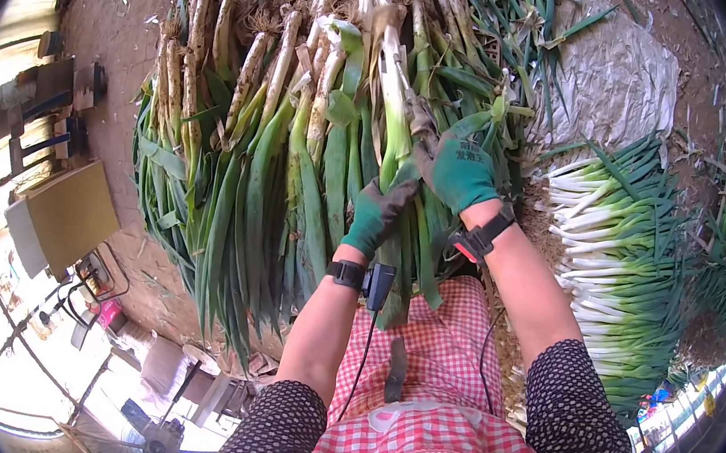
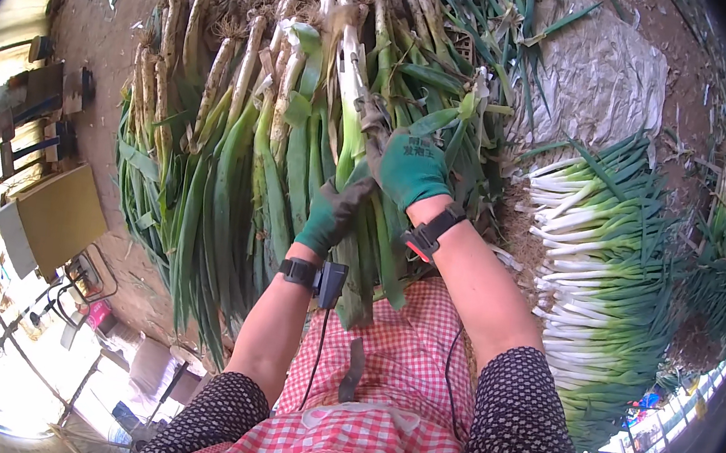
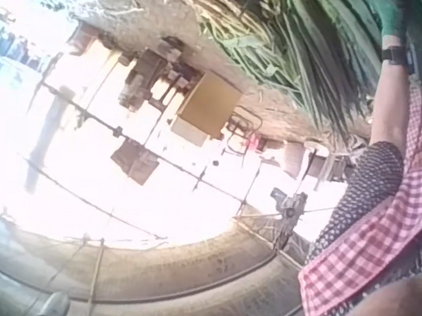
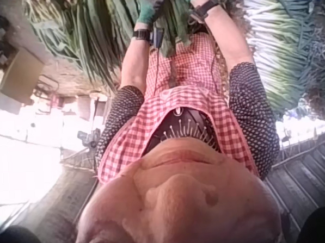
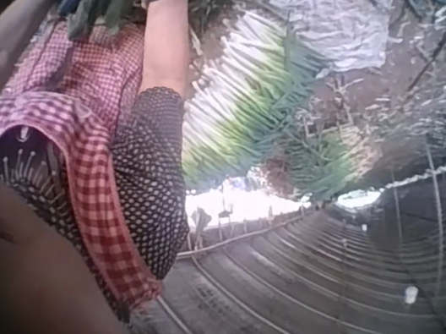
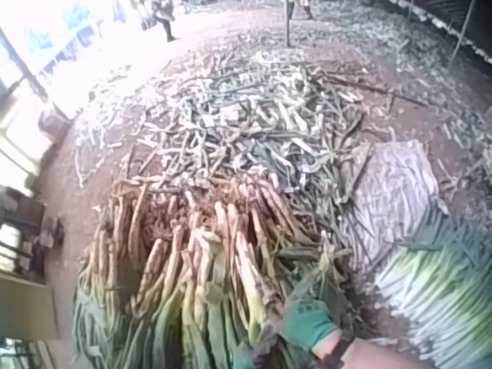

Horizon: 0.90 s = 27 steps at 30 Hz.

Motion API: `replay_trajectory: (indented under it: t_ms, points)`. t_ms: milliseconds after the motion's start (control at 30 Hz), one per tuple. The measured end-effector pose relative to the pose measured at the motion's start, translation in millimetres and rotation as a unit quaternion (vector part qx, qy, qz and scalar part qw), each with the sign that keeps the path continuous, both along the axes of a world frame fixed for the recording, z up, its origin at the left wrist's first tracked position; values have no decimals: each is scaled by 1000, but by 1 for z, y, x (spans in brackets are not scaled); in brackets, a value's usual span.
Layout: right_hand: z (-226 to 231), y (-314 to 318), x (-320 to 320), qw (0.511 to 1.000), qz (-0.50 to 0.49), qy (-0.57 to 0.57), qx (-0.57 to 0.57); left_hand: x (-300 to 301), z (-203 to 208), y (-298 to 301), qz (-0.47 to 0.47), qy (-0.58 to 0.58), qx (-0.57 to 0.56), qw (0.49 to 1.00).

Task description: The person uses shears to trim the roots and leaf tips of leeks and then places the trimmed leeks onto a pile.

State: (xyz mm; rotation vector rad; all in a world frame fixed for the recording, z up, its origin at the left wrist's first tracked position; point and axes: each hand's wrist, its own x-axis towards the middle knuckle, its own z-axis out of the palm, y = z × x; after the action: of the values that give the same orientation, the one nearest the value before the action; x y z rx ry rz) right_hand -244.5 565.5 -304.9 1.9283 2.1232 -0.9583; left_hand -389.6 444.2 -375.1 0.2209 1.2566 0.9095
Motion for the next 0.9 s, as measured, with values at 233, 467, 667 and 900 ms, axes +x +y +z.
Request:
replay_trajectory:
  t_ms: [233, 467, 667, 900]
  points:
    - [-3, 30, -15, 999, -38, -5, -33, 8, 15, -2, -39, 90, 13, 995]
    - [-53, 88, -9, 1000, -17, 4, 16, 37, 27, -10, -72, 83, -33, 993]
    - [-23, 29, -4, 995, 56, 52, -58, 17, 19, -30, -57, 9, -69, 996]
    - [-64, -55, 85, 991, -87, 77, -58, 74, 40, -32, -214, -85, -48, 972]
